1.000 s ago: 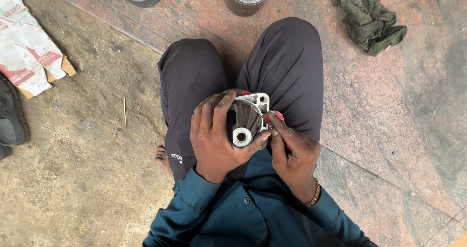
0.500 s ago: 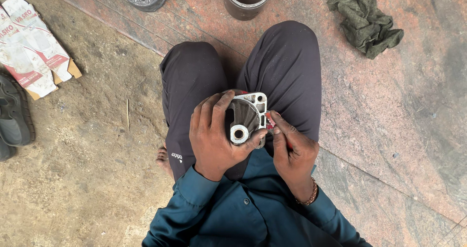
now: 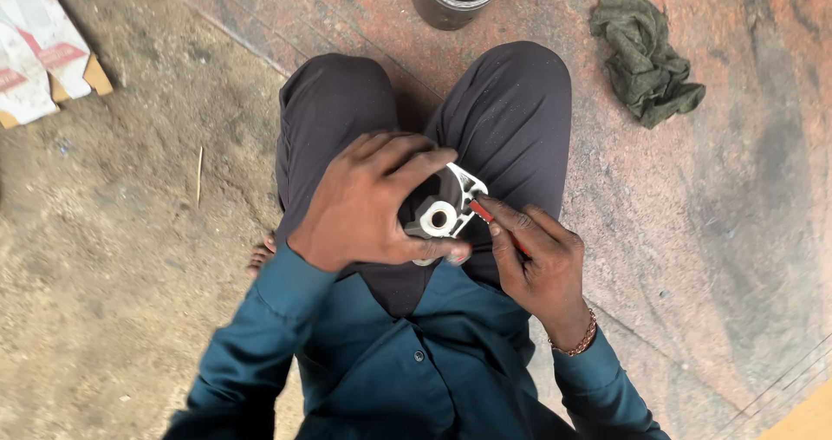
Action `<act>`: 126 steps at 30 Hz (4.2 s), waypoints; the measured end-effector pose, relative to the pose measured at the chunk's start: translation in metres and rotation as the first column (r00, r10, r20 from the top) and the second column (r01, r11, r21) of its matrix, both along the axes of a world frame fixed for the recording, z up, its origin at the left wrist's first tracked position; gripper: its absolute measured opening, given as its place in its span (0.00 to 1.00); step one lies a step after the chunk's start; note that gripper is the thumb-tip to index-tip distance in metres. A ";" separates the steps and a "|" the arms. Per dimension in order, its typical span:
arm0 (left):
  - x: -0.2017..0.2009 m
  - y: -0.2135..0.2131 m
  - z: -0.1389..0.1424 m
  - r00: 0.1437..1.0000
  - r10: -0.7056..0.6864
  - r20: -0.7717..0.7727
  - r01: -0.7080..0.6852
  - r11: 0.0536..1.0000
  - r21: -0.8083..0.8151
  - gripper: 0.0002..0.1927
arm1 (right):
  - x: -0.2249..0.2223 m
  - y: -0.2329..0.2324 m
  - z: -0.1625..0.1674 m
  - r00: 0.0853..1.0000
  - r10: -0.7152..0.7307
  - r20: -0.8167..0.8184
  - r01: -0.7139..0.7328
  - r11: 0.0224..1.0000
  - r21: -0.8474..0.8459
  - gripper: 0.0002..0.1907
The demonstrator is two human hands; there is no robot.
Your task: The person sits on the ground holding a metal pump housing on their lap and repeatedly files its edges and mounting flange with a small red file, turning the part to reach different surfaces.
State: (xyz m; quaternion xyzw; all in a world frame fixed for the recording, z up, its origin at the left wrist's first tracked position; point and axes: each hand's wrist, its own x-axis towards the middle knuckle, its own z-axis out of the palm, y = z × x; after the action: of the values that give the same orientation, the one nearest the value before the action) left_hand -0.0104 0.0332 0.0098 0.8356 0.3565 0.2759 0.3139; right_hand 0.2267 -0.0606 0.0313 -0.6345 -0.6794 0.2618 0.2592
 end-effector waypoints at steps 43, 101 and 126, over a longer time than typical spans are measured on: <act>0.013 0.004 0.004 0.977 -0.201 -0.071 0.200 0.979 -0.024 0.48 | 0.024 -0.029 -0.047 0.983 0.110 -0.149 -0.091 0.987 0.133 0.16; 0.007 -0.001 0.002 0.991 -0.135 -0.024 0.135 0.991 -0.005 0.45 | 0.024 -0.027 -0.049 0.985 0.115 -0.131 -0.095 0.984 0.151 0.14; 0.009 -0.005 0.000 0.990 -0.132 -0.048 0.132 0.991 -0.002 0.45 | 0.022 -0.025 -0.049 0.987 0.123 -0.106 -0.103 0.978 0.182 0.16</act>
State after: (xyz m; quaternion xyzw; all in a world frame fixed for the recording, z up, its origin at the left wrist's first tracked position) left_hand -0.0011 0.0287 0.0096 0.8638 0.3079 0.2347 0.3225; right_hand 0.2491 -0.0852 -0.0175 -0.5532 -0.7186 0.2516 0.3380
